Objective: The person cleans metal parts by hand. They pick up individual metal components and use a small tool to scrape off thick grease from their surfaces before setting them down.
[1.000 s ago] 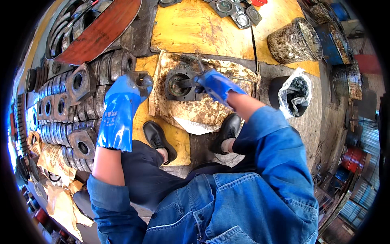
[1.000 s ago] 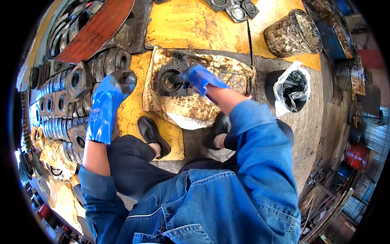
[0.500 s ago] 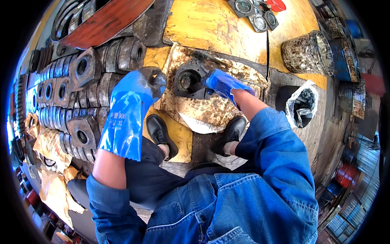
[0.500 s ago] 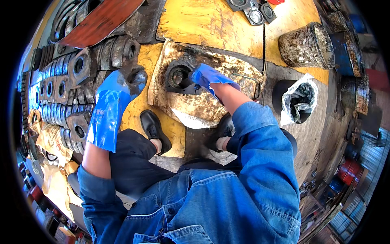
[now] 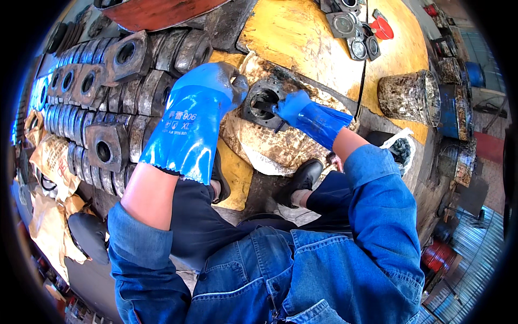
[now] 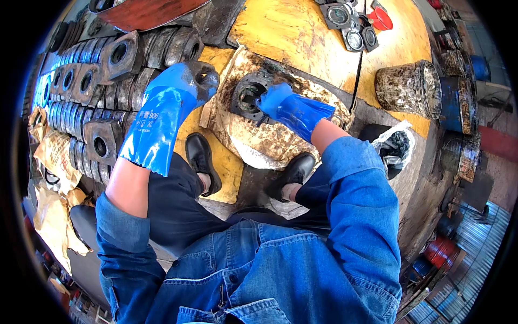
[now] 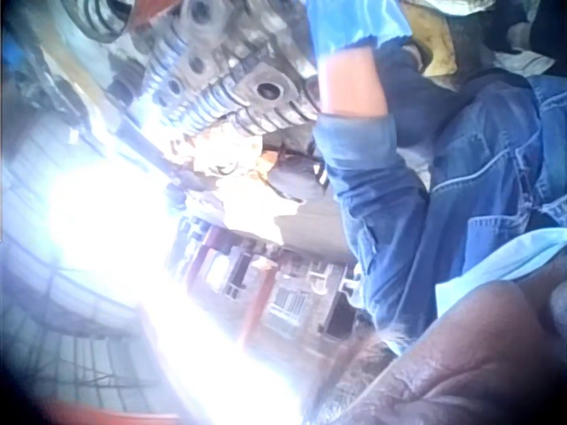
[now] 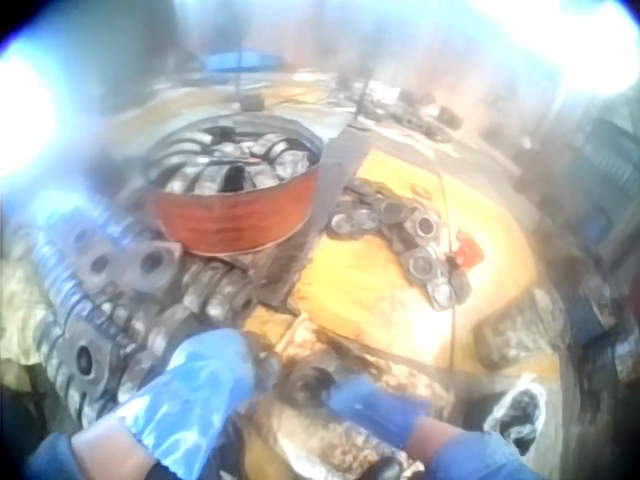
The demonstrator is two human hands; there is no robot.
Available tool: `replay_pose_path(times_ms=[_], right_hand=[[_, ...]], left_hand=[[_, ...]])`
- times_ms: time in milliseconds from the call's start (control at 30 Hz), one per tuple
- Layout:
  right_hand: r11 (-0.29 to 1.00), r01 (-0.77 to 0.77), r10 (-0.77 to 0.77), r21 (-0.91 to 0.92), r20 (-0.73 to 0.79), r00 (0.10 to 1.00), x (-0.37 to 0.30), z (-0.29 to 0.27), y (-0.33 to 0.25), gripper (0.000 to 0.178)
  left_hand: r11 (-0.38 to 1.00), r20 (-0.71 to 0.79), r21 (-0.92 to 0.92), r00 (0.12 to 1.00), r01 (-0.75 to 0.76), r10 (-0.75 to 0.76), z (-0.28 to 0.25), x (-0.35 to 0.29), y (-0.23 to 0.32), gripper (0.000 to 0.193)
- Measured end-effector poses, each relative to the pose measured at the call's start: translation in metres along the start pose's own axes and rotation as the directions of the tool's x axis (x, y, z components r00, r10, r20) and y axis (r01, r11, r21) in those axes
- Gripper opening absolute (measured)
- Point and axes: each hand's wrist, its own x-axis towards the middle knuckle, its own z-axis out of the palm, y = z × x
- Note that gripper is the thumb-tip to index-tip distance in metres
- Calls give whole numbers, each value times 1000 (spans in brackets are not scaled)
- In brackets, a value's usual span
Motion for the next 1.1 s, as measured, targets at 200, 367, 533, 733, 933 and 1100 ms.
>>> replay_pose_path(times_ms=[200, 367, 533, 733, 933, 1100], right_hand=[[987, 82, -95, -136, -87, 992, 10, 6, 6, 26], [1000, -6, 5, -24, -46, 999, 17, 9, 12, 26], [964, -243, 227, 107, 142, 963, 16, 14, 8, 29], [894, -404, 356, 195, 239, 903, 9, 31, 6, 30], [844, -371, 283, 387, 266, 922, -5, 30, 6, 28], [964, -201, 180, 177, 124, 976, -7, 11, 2, 25]], left_hand=[[999, -39, 45, 999, 7, -5, 1, -1, 1, 30], [999, 4, 22, 999, 35, -35, 3, 2, 2, 32], [1000, -1, 22, 1000, 19, -19, 2, 0, 2, 34], [999, 15, 32, 1000, -13, 12, 0, -1, 3, 34], [998, 48, 56, 999, 2, -5, 1, 2, -2, 33], [998, 37, 60, 999, 34, -36, 1, 3, -2, 34]])
